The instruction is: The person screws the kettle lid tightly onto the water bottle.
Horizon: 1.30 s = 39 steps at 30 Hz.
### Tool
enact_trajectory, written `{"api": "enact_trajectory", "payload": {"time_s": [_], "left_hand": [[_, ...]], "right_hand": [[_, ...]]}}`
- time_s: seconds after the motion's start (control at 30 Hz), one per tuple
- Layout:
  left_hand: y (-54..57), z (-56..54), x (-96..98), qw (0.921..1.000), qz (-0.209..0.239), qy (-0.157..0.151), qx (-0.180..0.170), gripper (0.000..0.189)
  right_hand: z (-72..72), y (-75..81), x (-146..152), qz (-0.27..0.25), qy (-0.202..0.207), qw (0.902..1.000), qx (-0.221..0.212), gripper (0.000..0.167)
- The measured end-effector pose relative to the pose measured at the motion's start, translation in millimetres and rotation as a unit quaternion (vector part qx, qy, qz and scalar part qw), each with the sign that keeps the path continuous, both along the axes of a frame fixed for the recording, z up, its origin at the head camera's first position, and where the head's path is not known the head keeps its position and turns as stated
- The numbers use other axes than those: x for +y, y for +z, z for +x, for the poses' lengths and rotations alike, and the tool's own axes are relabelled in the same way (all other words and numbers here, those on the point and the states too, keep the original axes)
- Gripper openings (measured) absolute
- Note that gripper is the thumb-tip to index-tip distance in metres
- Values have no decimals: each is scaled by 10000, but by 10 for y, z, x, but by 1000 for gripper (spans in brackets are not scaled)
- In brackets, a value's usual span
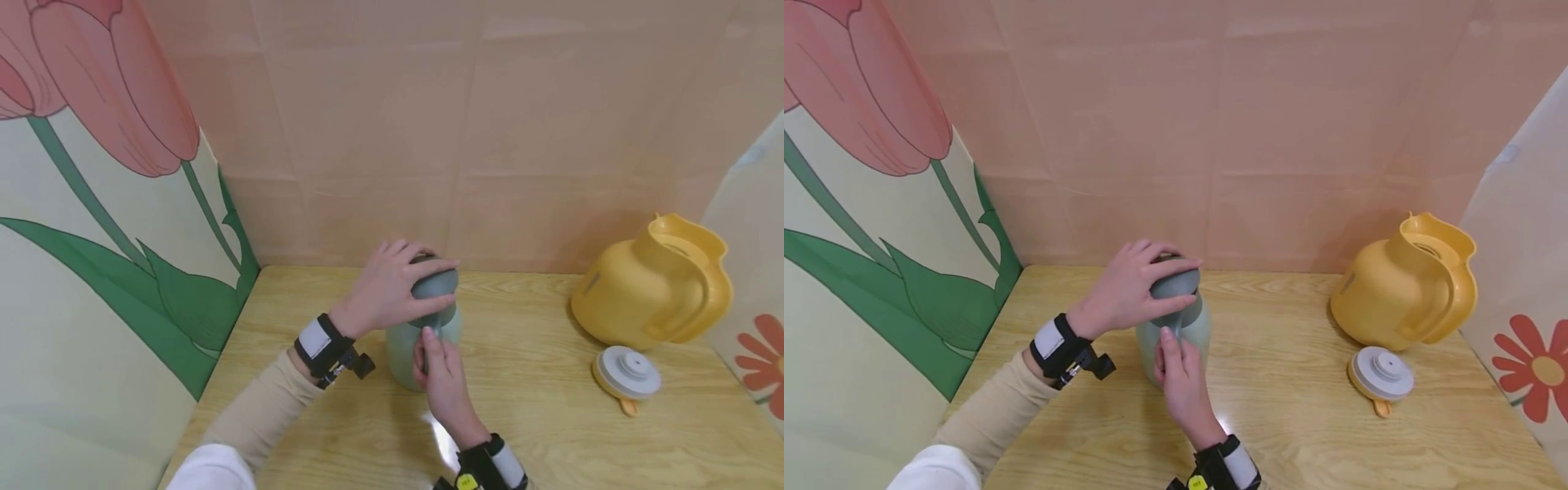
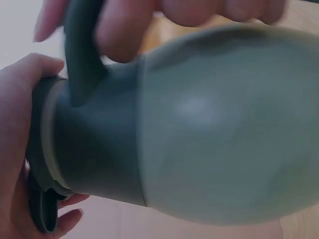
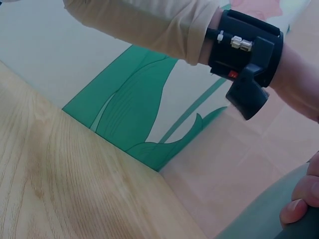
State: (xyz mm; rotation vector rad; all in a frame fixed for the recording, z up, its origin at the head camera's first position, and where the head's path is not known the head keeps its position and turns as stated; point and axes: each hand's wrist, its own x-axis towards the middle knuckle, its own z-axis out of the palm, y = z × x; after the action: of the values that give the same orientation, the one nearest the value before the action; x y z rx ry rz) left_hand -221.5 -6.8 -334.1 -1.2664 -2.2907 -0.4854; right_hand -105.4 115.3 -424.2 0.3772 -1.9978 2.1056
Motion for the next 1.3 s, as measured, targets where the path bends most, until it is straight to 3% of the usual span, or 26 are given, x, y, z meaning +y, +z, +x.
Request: {"api": "enact_trajectory", "payload": {"time_s": [0.4,0.6,0.73,0.87,0.97,1.07,1.17,1.3], "left_hand": [[-62,3,36,9996,-131,208,126,66],[1,72,44,9968,-510,602,91,60],[71,127,48,9953,-757,609,-31,55],[107,155,21,9960,-783,343,-273,48],[105,151,-21,9960,-619,-80,-640,44],[94,143,-49,9911,-358,-536,-1167,43],[76,150,-40,9841,17,-915,-1519,27],[41,162,8,9782,607,-1243,-1547,3]], "right_hand": [[-20,-7,13,-41,11,10000,86,52],[-18,-14,31,41,35,10000,81,51],[-11,-22,23,78,40,9999,58,51],[-11,-23,12,80,46,9999,100,50],[-20,-20,7,61,67,9998,184,49],[-36,-20,15,78,92,9996,272,49],[-42,-24,20,85,93,9995,276,50],[-46,-29,18,47,86,9997,206,53]]}}
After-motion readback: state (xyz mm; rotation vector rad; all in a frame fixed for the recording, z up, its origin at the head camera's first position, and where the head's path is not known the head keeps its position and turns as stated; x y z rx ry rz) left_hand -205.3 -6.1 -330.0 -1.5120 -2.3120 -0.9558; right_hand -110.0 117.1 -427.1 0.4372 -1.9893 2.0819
